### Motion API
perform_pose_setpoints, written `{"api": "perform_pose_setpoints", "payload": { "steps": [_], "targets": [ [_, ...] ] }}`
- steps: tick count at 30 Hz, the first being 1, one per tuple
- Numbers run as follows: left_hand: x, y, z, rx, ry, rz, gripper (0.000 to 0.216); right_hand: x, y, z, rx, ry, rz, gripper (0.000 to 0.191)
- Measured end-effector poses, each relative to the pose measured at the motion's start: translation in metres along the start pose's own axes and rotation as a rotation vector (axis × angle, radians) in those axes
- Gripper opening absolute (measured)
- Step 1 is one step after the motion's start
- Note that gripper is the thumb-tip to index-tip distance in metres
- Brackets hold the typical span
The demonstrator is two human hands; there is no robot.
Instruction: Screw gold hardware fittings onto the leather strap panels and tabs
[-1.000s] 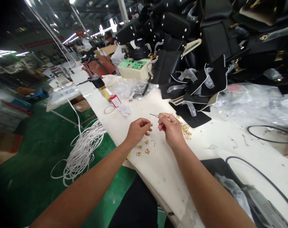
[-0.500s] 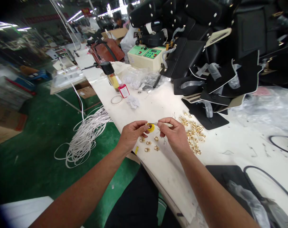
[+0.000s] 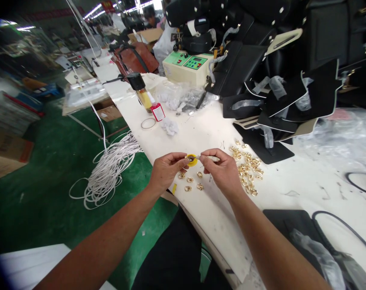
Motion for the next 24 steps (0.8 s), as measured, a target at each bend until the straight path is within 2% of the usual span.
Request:
{"api": "perform_pose_setpoints", "payload": {
  "steps": [17,24],
  "targets": [
    [0.0011,-0.0005,0.0025,-0.028,0.020,-0.007,0.026,-0.0047,-0.0007,-0.0001,-0.009,0.006,0.030,0.033],
    [0.0004,-0.0034,-0.0010,-0.059,0.137,0.040,0.027,-0.0001,-0.0005,0.0054,-0.017,-0.044,0.014,0.031]
  ]
}}
Point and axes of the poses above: each hand's wrist, its own y-axis towards the middle knuckle, its own x-axis out of the back of the hand, z = x × y, the point moved 9 cm from there along y, towards the middle knuckle, and after that the axes turned 11 degrees about -y, right-handed, at the moved point
